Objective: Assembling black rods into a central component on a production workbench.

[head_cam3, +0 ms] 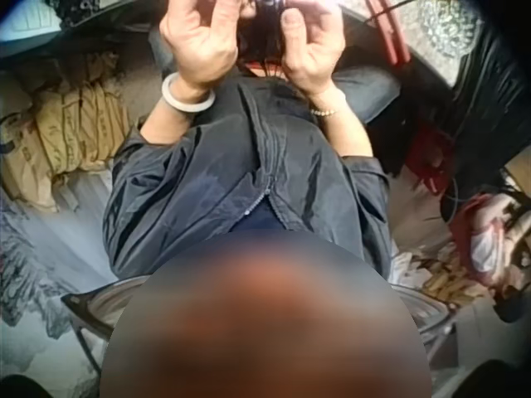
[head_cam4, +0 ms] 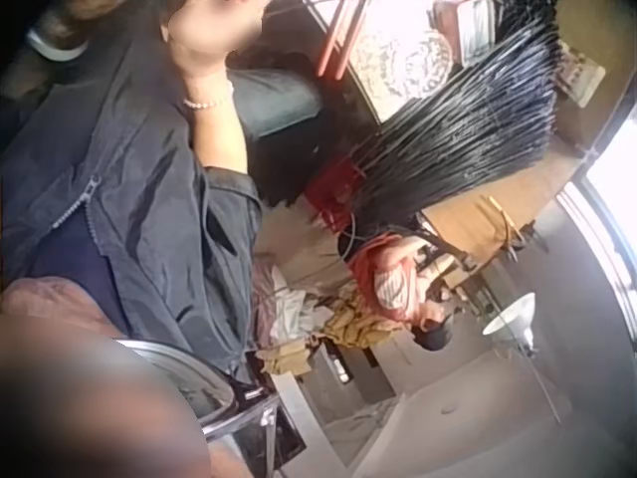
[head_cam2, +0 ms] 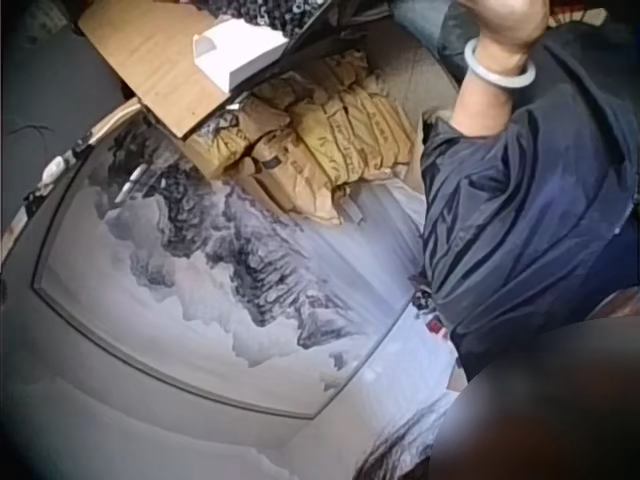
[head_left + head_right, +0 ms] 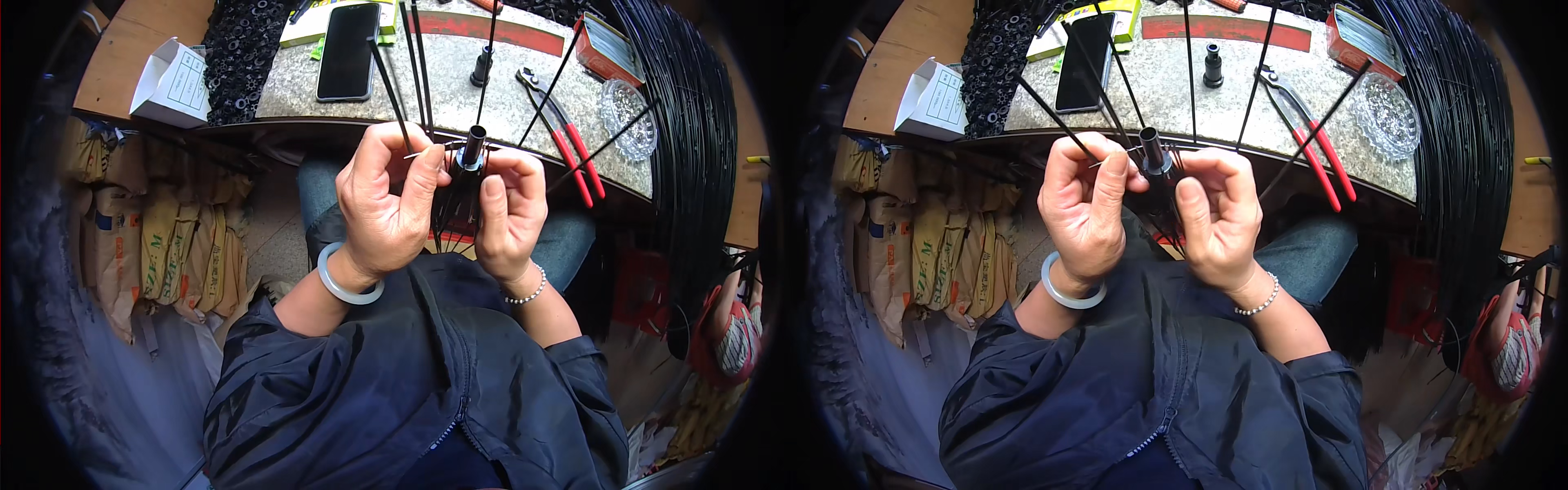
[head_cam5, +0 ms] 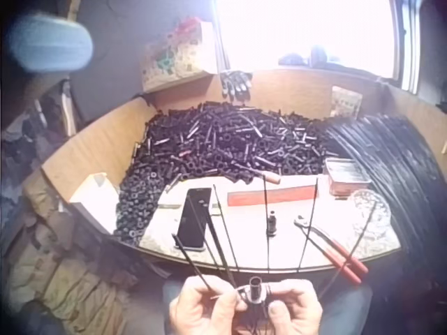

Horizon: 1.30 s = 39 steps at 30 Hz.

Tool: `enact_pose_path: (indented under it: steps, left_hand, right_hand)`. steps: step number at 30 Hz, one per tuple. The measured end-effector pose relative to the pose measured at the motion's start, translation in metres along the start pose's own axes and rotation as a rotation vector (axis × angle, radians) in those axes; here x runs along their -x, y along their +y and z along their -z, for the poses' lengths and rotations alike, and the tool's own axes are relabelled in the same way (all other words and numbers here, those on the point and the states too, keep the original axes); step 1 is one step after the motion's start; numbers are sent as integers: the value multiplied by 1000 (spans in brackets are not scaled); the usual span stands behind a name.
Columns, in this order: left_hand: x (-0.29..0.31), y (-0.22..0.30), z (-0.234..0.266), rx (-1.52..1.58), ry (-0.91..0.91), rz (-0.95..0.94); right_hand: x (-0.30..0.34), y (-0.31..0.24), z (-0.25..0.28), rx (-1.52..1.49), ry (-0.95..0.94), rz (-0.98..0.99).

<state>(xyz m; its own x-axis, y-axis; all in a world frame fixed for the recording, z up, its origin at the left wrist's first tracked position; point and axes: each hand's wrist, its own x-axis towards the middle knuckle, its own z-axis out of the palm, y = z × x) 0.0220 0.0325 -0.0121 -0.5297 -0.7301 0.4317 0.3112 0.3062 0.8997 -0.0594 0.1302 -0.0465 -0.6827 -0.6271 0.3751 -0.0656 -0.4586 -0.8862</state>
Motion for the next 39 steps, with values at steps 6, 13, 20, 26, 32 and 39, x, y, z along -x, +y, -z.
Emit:
enact_pose_path:
  steps: [6, 13, 20, 26, 32, 39]
  left_hand:
    - [3, 1, 1, 10, -6, -1]
    - [3, 1, 0, 28, -4, 8]
    - [4, 1, 0, 70, 6, 4]
    - [4, 0, -1, 58, -6, -20]
    - [5, 1, 0, 93, -4, -15]
    - [4, 3, -3, 79, -28, 1]
  right_hand:
    - [-6, -10, 10, 84, -79, -60]
    - [-8, -5, 10, -82, -168, -144]
    - [-3, -3, 8, -40, -135, -154]
    - [-1, 4, 1, -55, -49, -91]
    - [-10, -4, 3, -99, -130, -133]
    - [-22, -13, -3, -351, -144, -131]
